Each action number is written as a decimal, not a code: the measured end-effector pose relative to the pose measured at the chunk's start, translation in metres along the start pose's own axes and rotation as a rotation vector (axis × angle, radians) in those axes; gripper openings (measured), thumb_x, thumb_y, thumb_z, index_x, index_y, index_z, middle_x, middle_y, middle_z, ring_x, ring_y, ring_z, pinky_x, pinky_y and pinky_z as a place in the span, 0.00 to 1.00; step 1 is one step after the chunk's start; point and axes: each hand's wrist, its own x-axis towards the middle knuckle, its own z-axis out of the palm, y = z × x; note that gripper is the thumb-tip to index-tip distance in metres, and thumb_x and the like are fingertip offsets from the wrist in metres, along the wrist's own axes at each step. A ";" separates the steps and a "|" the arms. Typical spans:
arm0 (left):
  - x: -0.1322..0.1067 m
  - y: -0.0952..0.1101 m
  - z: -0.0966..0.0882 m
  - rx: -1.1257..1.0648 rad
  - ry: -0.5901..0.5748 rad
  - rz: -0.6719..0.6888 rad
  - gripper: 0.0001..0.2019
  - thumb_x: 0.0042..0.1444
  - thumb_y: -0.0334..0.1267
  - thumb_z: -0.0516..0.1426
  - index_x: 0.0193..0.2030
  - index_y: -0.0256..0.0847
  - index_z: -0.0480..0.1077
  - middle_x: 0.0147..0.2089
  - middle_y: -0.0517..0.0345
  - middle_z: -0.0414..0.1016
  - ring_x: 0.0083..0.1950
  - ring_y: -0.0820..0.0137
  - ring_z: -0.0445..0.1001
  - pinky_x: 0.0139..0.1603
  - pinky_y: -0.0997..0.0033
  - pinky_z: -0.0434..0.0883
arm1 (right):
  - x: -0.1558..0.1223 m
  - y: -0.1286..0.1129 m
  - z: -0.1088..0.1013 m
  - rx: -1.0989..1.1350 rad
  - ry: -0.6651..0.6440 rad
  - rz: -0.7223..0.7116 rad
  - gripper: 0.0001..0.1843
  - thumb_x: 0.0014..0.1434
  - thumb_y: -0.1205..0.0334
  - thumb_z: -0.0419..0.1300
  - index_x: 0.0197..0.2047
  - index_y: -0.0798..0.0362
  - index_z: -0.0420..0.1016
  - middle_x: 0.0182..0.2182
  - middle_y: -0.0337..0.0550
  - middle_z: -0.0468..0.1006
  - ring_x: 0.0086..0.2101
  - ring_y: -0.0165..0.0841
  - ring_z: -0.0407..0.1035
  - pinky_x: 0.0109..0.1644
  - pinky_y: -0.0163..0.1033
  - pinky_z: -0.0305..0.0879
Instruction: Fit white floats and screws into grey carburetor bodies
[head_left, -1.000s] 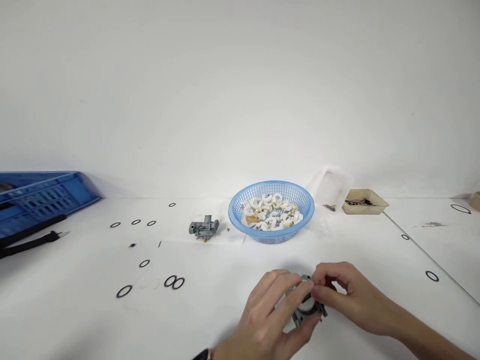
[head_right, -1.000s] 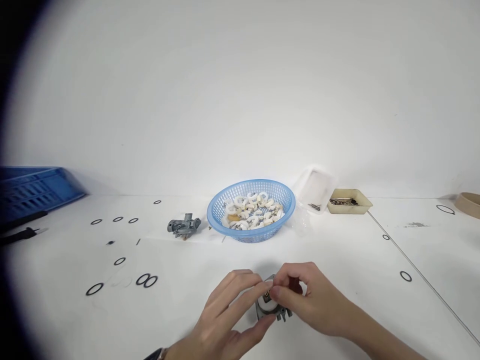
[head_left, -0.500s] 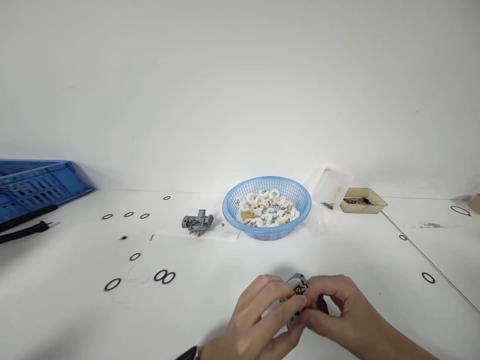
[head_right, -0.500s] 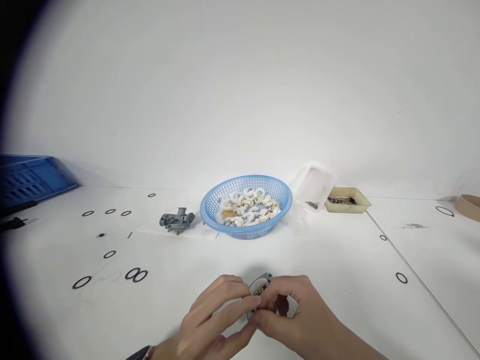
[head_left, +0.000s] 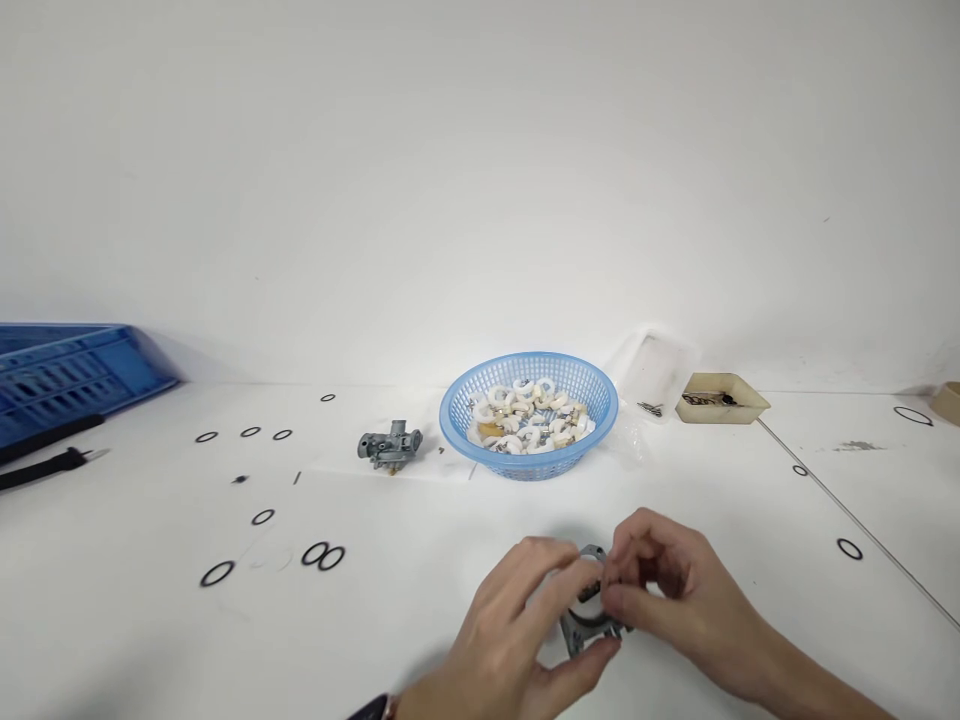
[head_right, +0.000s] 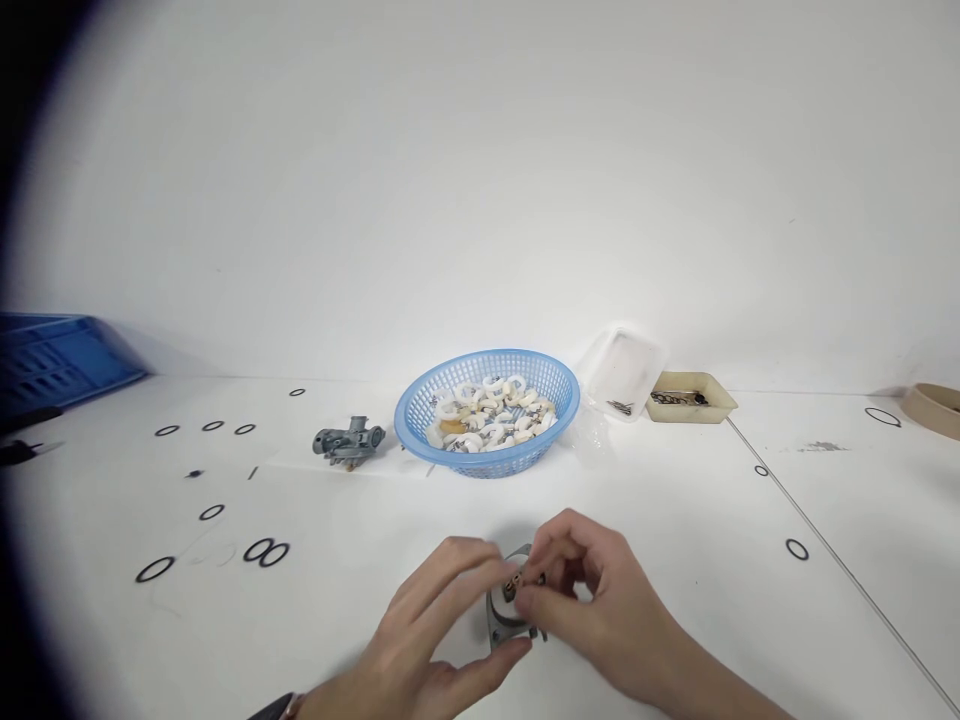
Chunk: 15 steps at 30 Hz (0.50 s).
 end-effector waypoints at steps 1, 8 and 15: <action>0.000 -0.001 0.001 -0.012 -0.027 -0.075 0.20 0.60 0.35 0.64 0.58 0.41 0.67 0.49 0.48 0.75 0.46 0.60 0.77 0.44 0.63 0.80 | 0.004 0.002 -0.006 -0.019 0.033 -0.015 0.10 0.57 0.57 0.70 0.37 0.50 0.73 0.29 0.35 0.74 0.29 0.29 0.61 0.35 0.36 0.60; 0.002 -0.013 0.006 -0.166 -0.187 -0.373 0.15 0.54 0.33 0.65 0.48 0.46 0.73 0.48 0.55 0.74 0.47 0.61 0.76 0.44 0.63 0.79 | 0.027 0.015 -0.027 -0.061 0.092 0.019 0.13 0.55 0.52 0.71 0.34 0.51 0.75 0.28 0.36 0.73 0.29 0.29 0.61 0.36 0.37 0.60; 0.001 -0.015 0.006 -0.188 -0.155 -0.345 0.12 0.58 0.37 0.66 0.49 0.46 0.75 0.47 0.56 0.74 0.47 0.63 0.76 0.45 0.64 0.78 | 0.026 0.017 -0.012 -0.046 0.072 0.030 0.14 0.53 0.51 0.71 0.33 0.52 0.75 0.23 0.33 0.67 0.26 0.28 0.57 0.32 0.37 0.56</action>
